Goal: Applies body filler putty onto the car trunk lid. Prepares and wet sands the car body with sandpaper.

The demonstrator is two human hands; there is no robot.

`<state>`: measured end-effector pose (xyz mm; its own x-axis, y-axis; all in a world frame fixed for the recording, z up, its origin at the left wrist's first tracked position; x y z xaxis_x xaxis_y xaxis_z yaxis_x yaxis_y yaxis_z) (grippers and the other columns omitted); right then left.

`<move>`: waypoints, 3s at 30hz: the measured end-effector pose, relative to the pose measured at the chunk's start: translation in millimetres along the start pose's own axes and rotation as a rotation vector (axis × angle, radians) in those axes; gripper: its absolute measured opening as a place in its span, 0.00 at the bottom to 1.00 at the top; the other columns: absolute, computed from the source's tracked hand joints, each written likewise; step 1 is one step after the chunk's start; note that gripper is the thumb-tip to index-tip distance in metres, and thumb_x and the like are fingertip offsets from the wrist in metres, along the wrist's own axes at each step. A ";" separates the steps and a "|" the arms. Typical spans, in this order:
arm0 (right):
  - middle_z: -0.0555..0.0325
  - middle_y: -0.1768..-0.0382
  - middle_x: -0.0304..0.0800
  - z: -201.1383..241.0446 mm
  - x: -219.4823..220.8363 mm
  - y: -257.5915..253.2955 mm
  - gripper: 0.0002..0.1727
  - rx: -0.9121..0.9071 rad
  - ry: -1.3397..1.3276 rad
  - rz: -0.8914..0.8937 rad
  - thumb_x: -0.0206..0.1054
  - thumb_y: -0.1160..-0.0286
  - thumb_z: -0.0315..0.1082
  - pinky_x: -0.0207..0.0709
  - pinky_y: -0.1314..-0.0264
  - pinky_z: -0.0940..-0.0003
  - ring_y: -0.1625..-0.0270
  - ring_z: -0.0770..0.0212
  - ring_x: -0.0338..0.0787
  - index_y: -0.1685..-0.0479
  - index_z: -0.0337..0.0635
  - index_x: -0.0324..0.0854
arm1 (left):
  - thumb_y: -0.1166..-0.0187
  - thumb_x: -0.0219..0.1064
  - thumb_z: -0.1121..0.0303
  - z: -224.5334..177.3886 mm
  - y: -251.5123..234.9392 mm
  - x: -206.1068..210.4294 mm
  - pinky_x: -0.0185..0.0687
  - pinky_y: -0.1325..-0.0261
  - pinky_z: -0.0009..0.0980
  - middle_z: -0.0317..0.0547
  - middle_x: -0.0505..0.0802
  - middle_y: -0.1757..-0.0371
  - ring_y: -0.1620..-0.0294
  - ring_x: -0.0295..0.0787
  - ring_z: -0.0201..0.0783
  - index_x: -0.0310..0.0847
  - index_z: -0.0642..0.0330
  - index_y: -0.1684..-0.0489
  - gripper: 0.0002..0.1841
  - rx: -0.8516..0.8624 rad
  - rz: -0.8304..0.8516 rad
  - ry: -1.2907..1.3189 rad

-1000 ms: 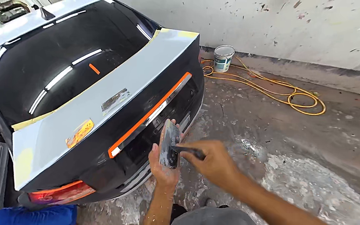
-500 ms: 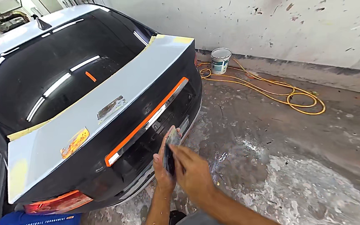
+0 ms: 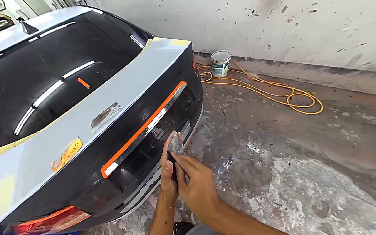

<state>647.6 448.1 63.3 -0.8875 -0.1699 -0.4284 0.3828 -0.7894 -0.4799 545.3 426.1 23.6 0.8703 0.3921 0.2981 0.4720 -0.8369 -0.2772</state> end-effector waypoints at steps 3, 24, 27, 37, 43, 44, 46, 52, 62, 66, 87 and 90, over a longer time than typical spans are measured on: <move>0.55 0.53 0.97 -16.7 2.9 -18.1 0.17 0.061 0.029 0.006 0.63 0.23 0.31 0.90 0.50 0.55 0.53 0.57 0.96 0.39 0.43 0.92 | 0.37 0.64 0.24 12.0 7.6 -0.6 0.70 0.19 0.36 0.52 0.77 0.18 0.18 0.73 0.41 0.59 0.62 0.12 0.58 -0.033 -0.037 0.004; 0.58 0.54 0.97 -8.6 2.7 -6.3 0.18 0.143 0.026 0.043 0.62 0.21 0.33 0.90 0.52 0.57 0.56 0.60 0.96 0.39 0.46 0.92 | 0.34 0.60 0.23 8.8 20.9 -11.9 0.70 0.19 0.35 0.54 0.79 0.19 0.19 0.74 0.39 0.60 0.68 0.14 0.58 0.029 -0.084 -0.057; 0.56 0.56 0.98 -9.4 7.1 4.3 0.17 0.132 0.026 0.079 0.63 0.24 0.32 0.91 0.51 0.56 0.56 0.58 0.97 0.42 0.44 0.93 | 0.34 0.61 0.23 13.1 20.9 -14.9 0.71 0.19 0.36 0.56 0.81 0.21 0.20 0.76 0.41 0.61 0.69 0.15 0.58 0.015 -0.102 -0.029; 0.53 0.51 0.98 -17.4 18.4 2.0 0.18 0.125 0.118 0.119 0.63 0.23 0.31 0.89 0.46 0.52 0.50 0.53 0.97 0.39 0.44 0.92 | 0.34 0.67 0.27 23.0 35.8 -22.8 0.78 0.25 0.33 0.49 0.88 0.30 0.28 0.83 0.33 0.69 0.67 0.22 0.52 -0.050 -0.201 0.053; 0.56 0.52 0.98 -3.3 12.3 15.0 0.18 0.093 0.081 0.083 0.63 0.25 0.32 0.91 0.46 0.57 0.50 0.57 0.97 0.41 0.45 0.93 | 0.33 0.64 0.27 16.7 30.2 -21.5 0.76 0.24 0.35 0.54 0.85 0.26 0.24 0.80 0.40 0.65 0.66 0.18 0.53 -0.013 -0.138 0.042; 0.56 0.53 0.98 -5.5 12.9 14.2 0.17 0.102 0.079 0.086 0.63 0.25 0.31 0.90 0.46 0.57 0.51 0.57 0.97 0.42 0.44 0.93 | 0.33 0.64 0.27 19.6 31.4 -22.0 0.76 0.24 0.35 0.54 0.84 0.26 0.24 0.81 0.41 0.65 0.65 0.18 0.53 -0.027 -0.141 0.049; 0.53 0.49 0.97 -22.0 17.0 -4.8 0.18 0.211 0.084 0.164 0.61 0.19 0.33 0.88 0.42 0.51 0.46 0.53 0.96 0.38 0.45 0.92 | 0.35 0.65 0.27 27.1 35.5 -21.6 0.73 0.21 0.35 0.52 0.82 0.22 0.22 0.77 0.38 0.62 0.65 0.15 0.55 -0.075 -0.152 0.041; 0.54 0.53 0.98 -5.9 13.0 21.6 0.18 0.123 0.072 0.132 0.63 0.23 0.32 0.90 0.47 0.55 0.51 0.55 0.97 0.40 0.45 0.93 | 0.33 0.66 0.32 8.7 34.2 -18.8 0.84 0.35 0.26 0.40 0.94 0.40 0.37 0.89 0.28 0.79 0.60 0.29 0.42 -0.058 -0.215 0.133; 0.54 0.53 0.98 -16.4 14.5 28.7 0.18 0.065 0.142 0.130 0.64 0.26 0.30 0.90 0.47 0.55 0.51 0.54 0.97 0.41 0.44 0.93 | 0.33 0.67 0.33 18.4 41.5 -20.4 0.89 0.44 0.27 0.39 0.97 0.52 0.48 0.94 0.28 0.85 0.57 0.43 0.35 -0.114 -0.292 0.113; 0.51 0.50 0.96 -36.0 20.2 -3.8 0.18 0.181 0.162 0.179 0.62 0.19 0.31 0.87 0.45 0.47 0.48 0.50 0.95 0.35 0.44 0.90 | 0.36 0.65 0.27 30.1 43.0 -23.1 0.84 0.35 0.32 0.43 0.92 0.39 0.39 0.89 0.31 0.74 0.65 0.26 0.50 -0.192 -0.220 0.036; 0.64 0.67 0.95 -46.7 0.8 7.1 0.12 0.392 -0.439 -0.034 0.70 0.28 0.37 0.89 0.61 0.72 0.66 0.73 0.93 0.52 0.44 0.93 | 0.09 0.47 0.51 65.9 46.4 -85.5 0.62 0.14 0.50 0.65 0.71 0.16 0.15 0.66 0.53 0.62 0.65 0.13 0.32 -0.455 -0.285 -0.456; 0.61 0.66 0.95 -75.5 -18.3 -2.2 0.11 0.416 -0.435 -0.035 0.75 0.29 0.37 0.90 0.58 0.66 0.64 0.68 0.93 0.53 0.43 0.92 | 0.10 0.57 0.64 46.1 51.1 -117.5 0.85 0.36 0.43 0.59 0.87 0.35 0.38 0.87 0.45 0.74 0.68 0.25 0.21 -0.426 -0.438 -0.357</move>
<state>682.4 497.5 14.4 -0.9548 -0.2964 -0.0230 0.2971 -0.9485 -0.1101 473.7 354.9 -67.7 0.6404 0.7672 -0.0371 0.7566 -0.6217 0.2027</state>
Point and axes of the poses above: each hand's wrist, its own y-axis away from the middle knuckle, its own x-axis out of the palm, z = x × y, the point moved 10 cm from there along -y, towards the middle knuckle
